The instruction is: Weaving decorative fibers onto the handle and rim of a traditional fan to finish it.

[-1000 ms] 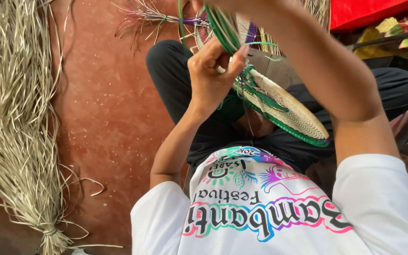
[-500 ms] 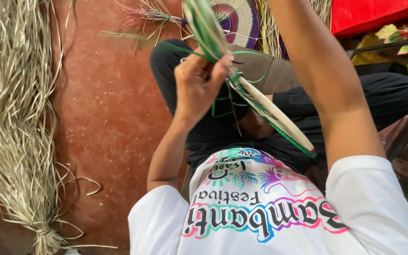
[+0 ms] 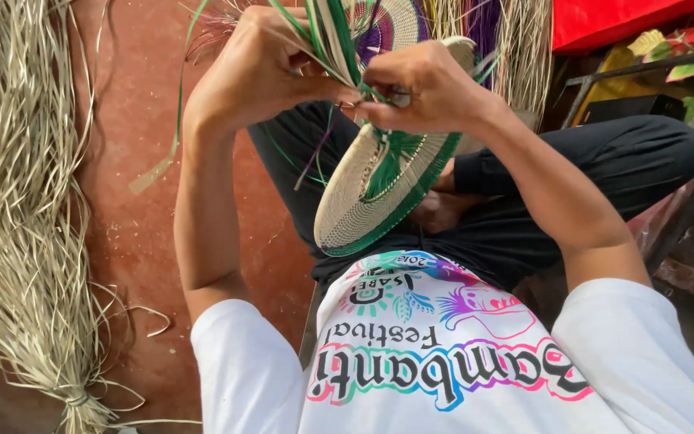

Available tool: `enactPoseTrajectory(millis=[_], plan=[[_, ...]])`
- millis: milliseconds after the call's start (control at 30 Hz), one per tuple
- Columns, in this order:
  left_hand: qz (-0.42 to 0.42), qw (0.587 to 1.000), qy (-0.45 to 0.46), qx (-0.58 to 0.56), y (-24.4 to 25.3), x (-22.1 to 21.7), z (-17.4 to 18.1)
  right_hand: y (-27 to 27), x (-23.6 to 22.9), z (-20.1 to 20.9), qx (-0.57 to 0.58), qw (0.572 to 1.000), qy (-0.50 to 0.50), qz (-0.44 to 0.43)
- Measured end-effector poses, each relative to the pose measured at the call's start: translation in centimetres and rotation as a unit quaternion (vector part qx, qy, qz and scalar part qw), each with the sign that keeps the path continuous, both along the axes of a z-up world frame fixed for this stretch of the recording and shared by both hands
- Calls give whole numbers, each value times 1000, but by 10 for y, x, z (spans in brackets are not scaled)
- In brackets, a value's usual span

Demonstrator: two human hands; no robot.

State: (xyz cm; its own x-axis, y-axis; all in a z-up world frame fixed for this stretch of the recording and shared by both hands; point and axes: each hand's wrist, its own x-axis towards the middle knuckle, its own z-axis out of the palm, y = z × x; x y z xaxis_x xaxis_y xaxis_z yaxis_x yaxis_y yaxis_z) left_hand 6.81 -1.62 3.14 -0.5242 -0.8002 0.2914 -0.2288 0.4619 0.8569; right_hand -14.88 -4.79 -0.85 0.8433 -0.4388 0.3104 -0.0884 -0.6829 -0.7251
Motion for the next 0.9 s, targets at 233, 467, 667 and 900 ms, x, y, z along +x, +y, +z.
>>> enactPoseTrajectory(millis=[233,467,667,900], plan=[[-31,982,130,131,-9,-22,-24,19,-16,-6,-65,992,-26,-102],[-13,949,269,163,-17,-54,-89,31,-22,-4,-60,976,5,-207],[3,959,236,157,-15,-76,-71,32,-35,-25,-152,950,45,-269],[85,983,159,-37,-32,-112,-75,29,-47,-39,-202,889,92,-400]])
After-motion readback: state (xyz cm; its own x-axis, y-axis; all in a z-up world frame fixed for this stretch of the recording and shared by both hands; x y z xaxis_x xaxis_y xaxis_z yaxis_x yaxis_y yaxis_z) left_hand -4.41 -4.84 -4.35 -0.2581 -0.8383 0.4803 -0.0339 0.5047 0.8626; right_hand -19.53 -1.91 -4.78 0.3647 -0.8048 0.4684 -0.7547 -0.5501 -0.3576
